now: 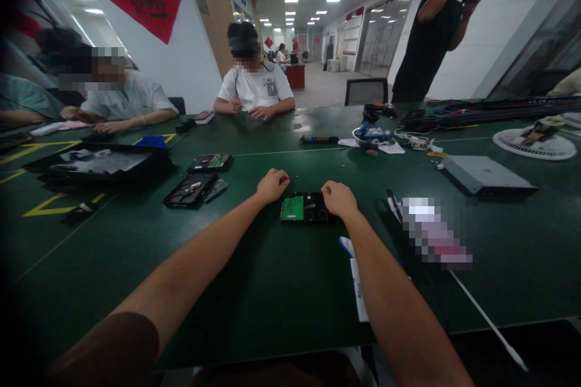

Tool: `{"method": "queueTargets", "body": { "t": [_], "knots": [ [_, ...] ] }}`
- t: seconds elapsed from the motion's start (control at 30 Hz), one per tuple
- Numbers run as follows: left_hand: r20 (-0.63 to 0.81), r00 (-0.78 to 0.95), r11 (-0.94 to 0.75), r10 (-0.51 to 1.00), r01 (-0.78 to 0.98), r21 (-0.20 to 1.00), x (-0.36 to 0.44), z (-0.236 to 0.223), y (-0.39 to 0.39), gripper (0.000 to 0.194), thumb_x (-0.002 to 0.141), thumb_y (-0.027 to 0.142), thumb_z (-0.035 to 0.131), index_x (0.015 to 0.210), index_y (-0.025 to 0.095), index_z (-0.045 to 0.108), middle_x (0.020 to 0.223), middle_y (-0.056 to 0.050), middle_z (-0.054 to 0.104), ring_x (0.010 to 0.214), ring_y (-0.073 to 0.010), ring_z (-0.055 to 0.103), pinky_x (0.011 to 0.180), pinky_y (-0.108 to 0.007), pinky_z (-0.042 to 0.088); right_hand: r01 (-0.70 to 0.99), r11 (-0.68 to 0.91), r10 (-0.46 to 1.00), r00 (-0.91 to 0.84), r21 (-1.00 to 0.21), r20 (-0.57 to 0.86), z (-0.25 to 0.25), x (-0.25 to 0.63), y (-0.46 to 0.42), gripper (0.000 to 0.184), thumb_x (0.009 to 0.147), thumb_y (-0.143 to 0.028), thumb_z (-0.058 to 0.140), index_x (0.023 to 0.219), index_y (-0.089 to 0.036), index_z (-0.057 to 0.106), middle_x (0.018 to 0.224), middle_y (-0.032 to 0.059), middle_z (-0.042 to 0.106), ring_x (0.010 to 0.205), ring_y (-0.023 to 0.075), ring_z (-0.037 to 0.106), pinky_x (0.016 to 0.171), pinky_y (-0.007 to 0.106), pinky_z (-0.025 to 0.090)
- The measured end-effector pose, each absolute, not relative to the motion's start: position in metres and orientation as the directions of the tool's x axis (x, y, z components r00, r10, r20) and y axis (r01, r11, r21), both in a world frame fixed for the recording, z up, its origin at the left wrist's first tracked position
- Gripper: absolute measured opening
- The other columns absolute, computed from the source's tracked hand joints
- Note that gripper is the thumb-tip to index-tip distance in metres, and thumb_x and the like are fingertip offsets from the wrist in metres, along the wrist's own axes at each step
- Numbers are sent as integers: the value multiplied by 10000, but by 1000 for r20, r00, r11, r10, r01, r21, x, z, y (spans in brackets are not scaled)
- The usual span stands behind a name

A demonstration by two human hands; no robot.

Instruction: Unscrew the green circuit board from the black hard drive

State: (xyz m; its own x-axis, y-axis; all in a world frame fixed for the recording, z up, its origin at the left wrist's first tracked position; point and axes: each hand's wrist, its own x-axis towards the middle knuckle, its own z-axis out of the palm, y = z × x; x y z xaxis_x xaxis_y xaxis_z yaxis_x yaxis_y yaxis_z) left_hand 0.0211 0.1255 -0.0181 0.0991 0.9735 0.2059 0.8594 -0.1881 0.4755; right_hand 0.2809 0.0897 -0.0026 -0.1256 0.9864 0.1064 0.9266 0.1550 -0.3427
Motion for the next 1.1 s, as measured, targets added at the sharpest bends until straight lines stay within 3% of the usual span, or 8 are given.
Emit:
{"method": "queueTargets", "body": {
  "t": [0.3, 0.53, 0.73, 0.8, 0.93, 1.1],
  "knots": [
    [190, 123, -204, 974, 838, 506, 20, -14, 123, 148, 944, 332, 606, 1050, 288, 700, 1125, -54, 595, 981, -232, 627, 836, -351, 504, 940, 152, 986, -125, -304, 107, -4, 278, 89, 297, 989, -392, 465, 1078, -240, 703, 1077, 95, 730, 982, 246, 664, 808, 313, 450],
    [229, 109, -232, 967, 744, 627, 15, -11, 112, 100, 932, 254, 609, 904, 211, 695, 1069, -72, 654, 978, -239, 639, 850, -357, 509, 947, 145, 988, -122, -285, 98, 2, 275, 86, 293, 987, -385, 458, 1035, -224, 698, 1037, 107, 725, 914, 248, 671, 772, 328, 458],
    [265, -2, -198, 964, 660, 725, -1, -12, 86, 151, 1000, 268, 476, 1023, 191, 604, 883, -42, 685, 821, -187, 679, 770, -326, 538, 961, 106, 988, -71, -257, 139, 13, 273, 74, 310, 996, -347, 431, 1023, -173, 686, 1054, 156, 669, 874, 246, 667, 742, 337, 471],
    [298, -63, -224, 953, 517, 826, -5, -15, 72, 126, 964, 301, 554, 1030, 194, 572, 856, -24, 669, 773, -174, 683, 738, -312, 542, 963, 108, 977, -57, -248, 205, 18, 270, 68, 336, 1016, -326, 381, 1064, -170, 675, 1142, 170, 631, 912, 246, 661, 762, 344, 478],
    [386, 42, -381, 922, 277, 882, -5, -20, 41, 195, 914, 312, 647, 1037, 193, 554, 923, -26, 656, 796, -155, 685, 758, -301, 548, 887, 389, 850, -241, -250, 469, 30, 250, 50, 277, 1024, -355, 429, 1041, -217, 669, 1100, 96, 641, 916, 218, 645, 770, 320, 487],
    [437, 96, -443, 894, 56, 895, 6, -17, 21, 253, 897, 317, 693, 1084, 179, 591, 905, -42, 691, 857, -175, 696, 814, -319, 548, 672, 706, 670, -531, -224, 518, 35, 211, 29, 213, 1012, -344, 515, 1098, -229, 672, 1102, 80, 665, 959, 191, 637, 818, 289, 488]
  ]
}}
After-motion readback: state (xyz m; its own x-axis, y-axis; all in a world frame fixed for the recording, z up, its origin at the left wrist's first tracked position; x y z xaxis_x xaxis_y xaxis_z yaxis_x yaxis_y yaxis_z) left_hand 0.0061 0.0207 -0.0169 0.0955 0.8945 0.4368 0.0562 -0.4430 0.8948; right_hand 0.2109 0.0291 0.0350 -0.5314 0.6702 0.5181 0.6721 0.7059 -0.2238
